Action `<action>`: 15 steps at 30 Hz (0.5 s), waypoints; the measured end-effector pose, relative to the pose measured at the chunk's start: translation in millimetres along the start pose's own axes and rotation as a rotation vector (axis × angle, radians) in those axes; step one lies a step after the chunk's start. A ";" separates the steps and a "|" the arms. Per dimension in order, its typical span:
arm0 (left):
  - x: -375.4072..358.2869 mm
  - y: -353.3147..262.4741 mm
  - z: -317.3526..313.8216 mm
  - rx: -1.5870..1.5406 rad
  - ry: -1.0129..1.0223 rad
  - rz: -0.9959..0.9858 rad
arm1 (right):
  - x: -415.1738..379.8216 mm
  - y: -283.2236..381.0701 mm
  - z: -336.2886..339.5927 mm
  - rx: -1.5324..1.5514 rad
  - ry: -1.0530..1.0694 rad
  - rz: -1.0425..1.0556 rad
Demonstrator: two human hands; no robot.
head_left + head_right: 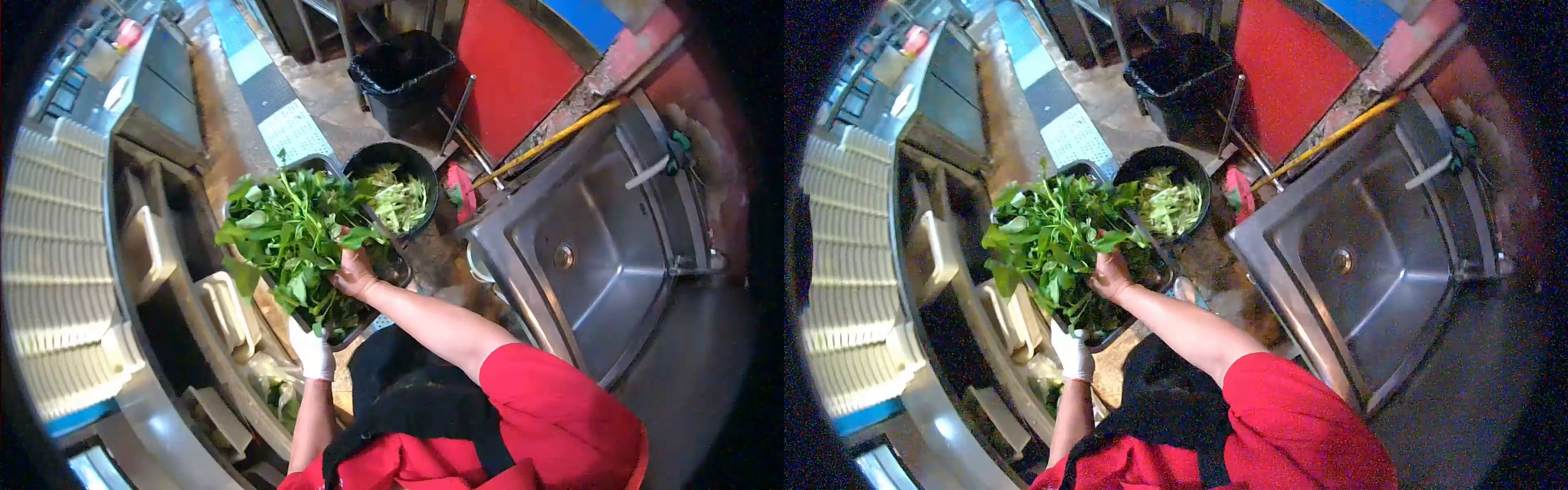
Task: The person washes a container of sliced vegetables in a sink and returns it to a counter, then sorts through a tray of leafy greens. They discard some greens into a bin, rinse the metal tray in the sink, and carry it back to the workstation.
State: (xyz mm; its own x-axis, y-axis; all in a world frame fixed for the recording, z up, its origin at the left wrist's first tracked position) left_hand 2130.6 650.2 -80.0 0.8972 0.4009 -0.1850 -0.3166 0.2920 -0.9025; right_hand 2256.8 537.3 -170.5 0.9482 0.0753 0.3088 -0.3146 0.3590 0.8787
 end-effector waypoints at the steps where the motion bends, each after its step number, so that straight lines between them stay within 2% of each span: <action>1: 21.9 5.8 -11.3 -0.044 0.008 0.045 | 16.1 -1.2 9.8 0.412 -0.061 -0.100; 2: 41.4 14.3 -20.6 -0.082 0.014 0.094 | 32.9 3.5 20.9 0.827 -0.133 -0.205; 4: 86.4 25.0 -48.2 -0.020 0.016 0.107 | 53.8 -39.2 8.3 1.554 -0.192 -0.856; 5: 106.0 33.0 -59.8 0.034 0.002 0.103 | 46.9 -87.3 0.2 1.430 -0.180 -0.954; 6: 126.3 45.2 -72.9 0.006 -0.013 0.068 | 61.6 -99.9 5.6 1.234 -0.210 -0.561; 8: 157.7 58.3 -96.8 -0.059 -0.026 -0.042 | 49.4 -162.2 3.6 1.561 -0.383 -0.810; 10: 183.0 65.8 -106.7 0.062 -0.038 -0.073 | 44.7 -215.2 11.9 1.707 -0.424 -0.835; 12: 207.4 74.0 -119.4 0.045 0.058 -0.200 | 35.2 -285.3 23.5 1.167 -0.592 -0.692; 13: 213.6 77.8 -125.4 -0.045 0.050 -0.219 | 31.8 -302.8 25.4 1.171 -0.604 -0.705; 15: 217.8 64.9 -135.4 -0.044 0.052 -0.187 | 22.4 -332.7 33.2 0.591 -0.308 -0.908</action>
State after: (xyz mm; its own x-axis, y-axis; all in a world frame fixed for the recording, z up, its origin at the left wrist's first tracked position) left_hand 2347.1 639.0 -231.5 0.9541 0.2978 -0.0315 -0.1303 0.3182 -0.9390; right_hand 2381.2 388.6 -443.8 0.8108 -0.2522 -0.5283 0.4370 -0.3396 0.8329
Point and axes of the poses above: each hand's wrist, its own x-axis towards the middle knuckle, its own z-axis out of the back of the hand, y = z × x, the point moved 4 cm from there along x, towards the middle knuckle, and after that the axes turned 8 degrees about x, right-handed, at the moved point
